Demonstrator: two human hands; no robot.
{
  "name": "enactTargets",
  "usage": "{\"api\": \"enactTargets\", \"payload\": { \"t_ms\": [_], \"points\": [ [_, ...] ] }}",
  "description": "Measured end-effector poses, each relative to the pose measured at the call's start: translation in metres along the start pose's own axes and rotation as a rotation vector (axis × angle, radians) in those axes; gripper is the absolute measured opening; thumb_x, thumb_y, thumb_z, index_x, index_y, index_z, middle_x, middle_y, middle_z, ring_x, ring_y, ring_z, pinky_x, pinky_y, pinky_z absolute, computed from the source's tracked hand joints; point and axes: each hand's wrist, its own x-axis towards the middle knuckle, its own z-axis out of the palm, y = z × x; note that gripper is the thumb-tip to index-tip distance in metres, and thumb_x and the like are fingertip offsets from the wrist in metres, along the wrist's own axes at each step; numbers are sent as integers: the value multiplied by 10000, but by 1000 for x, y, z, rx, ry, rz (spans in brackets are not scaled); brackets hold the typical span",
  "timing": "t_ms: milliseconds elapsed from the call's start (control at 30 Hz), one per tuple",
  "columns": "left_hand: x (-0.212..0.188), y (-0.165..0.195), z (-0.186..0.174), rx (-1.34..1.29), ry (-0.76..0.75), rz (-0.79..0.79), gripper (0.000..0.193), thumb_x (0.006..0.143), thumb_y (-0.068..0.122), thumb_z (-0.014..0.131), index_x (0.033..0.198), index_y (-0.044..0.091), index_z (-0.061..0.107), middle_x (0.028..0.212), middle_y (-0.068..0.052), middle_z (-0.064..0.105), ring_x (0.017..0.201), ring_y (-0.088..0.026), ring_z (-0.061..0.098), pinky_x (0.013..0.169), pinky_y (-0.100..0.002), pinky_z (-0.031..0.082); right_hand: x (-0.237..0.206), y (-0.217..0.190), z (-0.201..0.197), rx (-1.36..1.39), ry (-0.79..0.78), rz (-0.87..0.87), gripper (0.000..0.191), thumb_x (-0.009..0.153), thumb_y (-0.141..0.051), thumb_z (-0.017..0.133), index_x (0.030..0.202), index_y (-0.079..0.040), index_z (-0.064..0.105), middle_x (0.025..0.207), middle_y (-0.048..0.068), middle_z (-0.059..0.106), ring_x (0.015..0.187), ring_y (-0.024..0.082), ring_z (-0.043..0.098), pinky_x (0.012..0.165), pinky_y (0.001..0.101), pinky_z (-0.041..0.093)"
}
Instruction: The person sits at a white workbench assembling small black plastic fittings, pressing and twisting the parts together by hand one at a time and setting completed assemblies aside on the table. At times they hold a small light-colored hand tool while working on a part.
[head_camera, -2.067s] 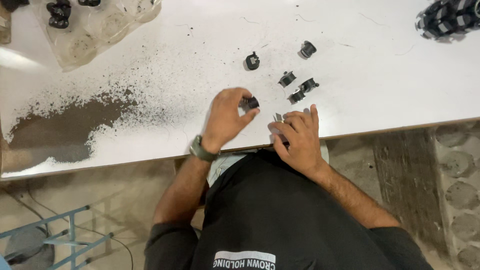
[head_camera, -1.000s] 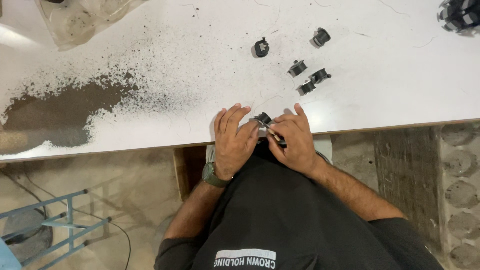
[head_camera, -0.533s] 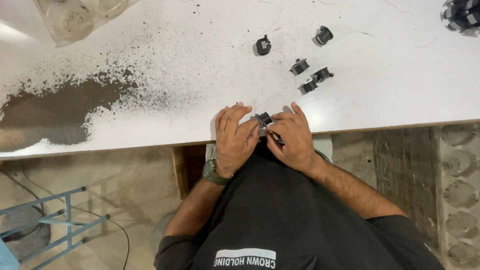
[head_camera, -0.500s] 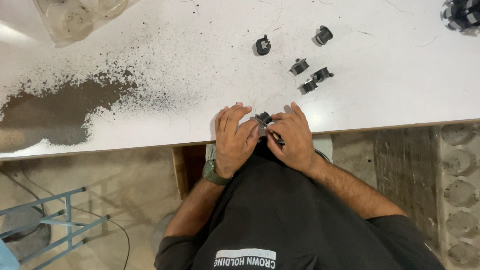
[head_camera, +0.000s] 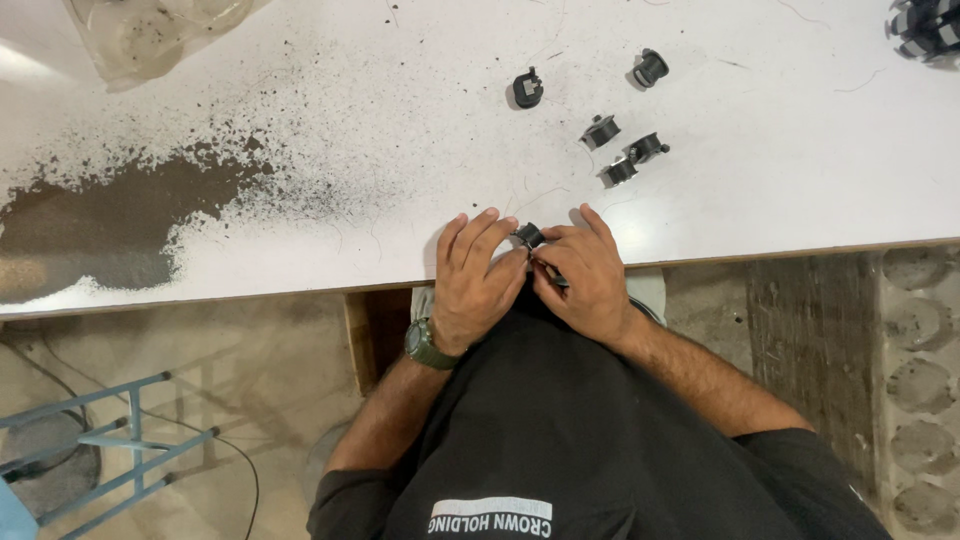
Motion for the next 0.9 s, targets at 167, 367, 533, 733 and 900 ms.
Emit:
{"api": "enactTargets", "payload": {
  "t_ms": [167,367,533,733,900],
  "points": [
    [4,0,0,-72,6,-141,136,877,103,817,986,105,736,1361,-76,607,1357,-270,520,1190,-515,362,-1,0,1,5,-9,3,284,810,11,789,1034,-64,631,953,78,681,1117,284,685,1200,590,368],
    [3,2,-4,-124,-44,-287,142,834,90,808,955,102,734,1241,-59,629,1259,-262,570,1190,-534,341,-4,2,3,-2,-14,1,280,799,5,796,1011,-71,630,931,70,679,1109,279,682,1202,620,334],
    [2,2,0,-125,-51,-324,146,837,95,804,958,104,725,1103,-26,650,1145,-231,601,1206,-530,320,-8,4,5,48,4,-117,293,826,56,806,1030,-62,632,941,71,668,1194,287,680,1229,582,334],
    [1,1,0,-163,-63,-303,126,851,71,765,952,101,695,1165,-25,713,1256,-237,615,1218,-504,272,-6,3,7,48,24,-104,305,814,94,793,1034,-47,635,1043,120,698,1195,282,678,1230,559,360],
    [1,-1,0,-201,-103,-328,118,866,77,752,971,102,703,1178,-25,721,1276,-233,609,1226,-508,259,0,-1,4,15,-2,-87,313,789,89,789,1038,-44,653,1033,113,697,1165,283,678,1219,571,365]
  ]
}}
